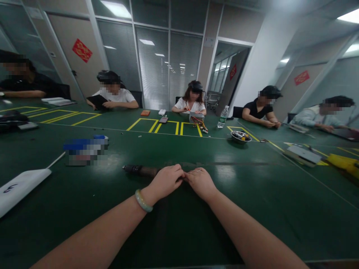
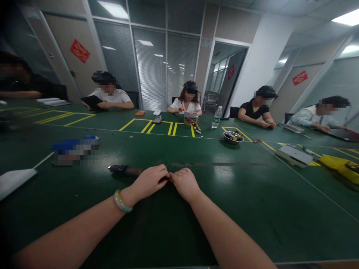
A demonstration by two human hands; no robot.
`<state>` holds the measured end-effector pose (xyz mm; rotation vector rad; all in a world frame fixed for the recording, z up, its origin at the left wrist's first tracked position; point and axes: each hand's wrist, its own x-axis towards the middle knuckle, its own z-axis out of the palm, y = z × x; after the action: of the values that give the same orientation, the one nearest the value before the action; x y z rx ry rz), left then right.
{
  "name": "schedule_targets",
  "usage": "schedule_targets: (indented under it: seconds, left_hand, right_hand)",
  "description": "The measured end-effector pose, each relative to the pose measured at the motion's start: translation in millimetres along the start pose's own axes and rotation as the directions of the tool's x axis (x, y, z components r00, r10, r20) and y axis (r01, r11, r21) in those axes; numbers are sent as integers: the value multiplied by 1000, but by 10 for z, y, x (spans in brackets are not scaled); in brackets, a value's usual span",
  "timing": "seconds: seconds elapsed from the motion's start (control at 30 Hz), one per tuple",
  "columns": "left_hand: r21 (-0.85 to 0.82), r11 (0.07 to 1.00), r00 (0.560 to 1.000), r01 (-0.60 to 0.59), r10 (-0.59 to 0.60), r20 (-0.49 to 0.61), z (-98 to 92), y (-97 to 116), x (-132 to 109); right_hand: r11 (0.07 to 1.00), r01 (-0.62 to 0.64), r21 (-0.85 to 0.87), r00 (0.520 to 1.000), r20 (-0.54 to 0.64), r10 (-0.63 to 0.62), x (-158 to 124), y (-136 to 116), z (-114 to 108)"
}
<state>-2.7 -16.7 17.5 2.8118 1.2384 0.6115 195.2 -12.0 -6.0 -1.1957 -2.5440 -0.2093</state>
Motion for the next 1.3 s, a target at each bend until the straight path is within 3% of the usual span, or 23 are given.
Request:
schedule_targets:
  seconds: [0.13,0.27,0.37,0.5,0.6,0.73,0.83,0.93,1.0,1.17,1.3]
  left_hand:
    - [-35,999,998,-22,20,-56,6,-46,-28]
    - [-53,988,985,-146,141,-97,-38,-78,-48]
    - [-79,972,970,-221,211,-124,-90,-85,-61]
    - [-121,966,970,-229,216,-114,-101,-104,-82]
    - [-160,959,973,-232,226,-57,-72,-110,-85]
    - [-222,947,971,-233,238,-7,-47,-97,-69]
    - [-250,942,972,-226,234,2,-38,-92,-53]
    - [-265,938,972,-226,235,5,-33,-94,-41]
    - [-275,934,971,-229,240,7,-34,-93,-38]
    - [-285,931,970,-228,241,11,-39,-91,-43]
    - [-296,923,965,-245,263,21,-31,-103,-46]
  right_hand:
    - [998,21,-53,1000,2,-21,-3,-3,20]
    - [996,14,-83,999,44,-11,-5,144,-38]
    - [990,-78,-121,995,52,85,-165,432,-156]
    - [925,-288,-249,953,17,301,-735,992,-395]
    - [794,-491,-359,847,16,531,-1362,1450,-639]
    - [532,-714,-455,585,31,811,-2305,1978,-984]
    - [333,-813,-478,388,-17,921,-2946,2244,-1152]
    - [174,-873,-456,242,-95,965,-3358,2388,-1204]
    - [122,-890,-440,198,-132,971,-3476,2436,-1195]
    - [123,-903,-411,183,-110,977,-3455,2465,-1153]
    - [53,-915,-399,90,-73,993,-3343,2403,-1167]
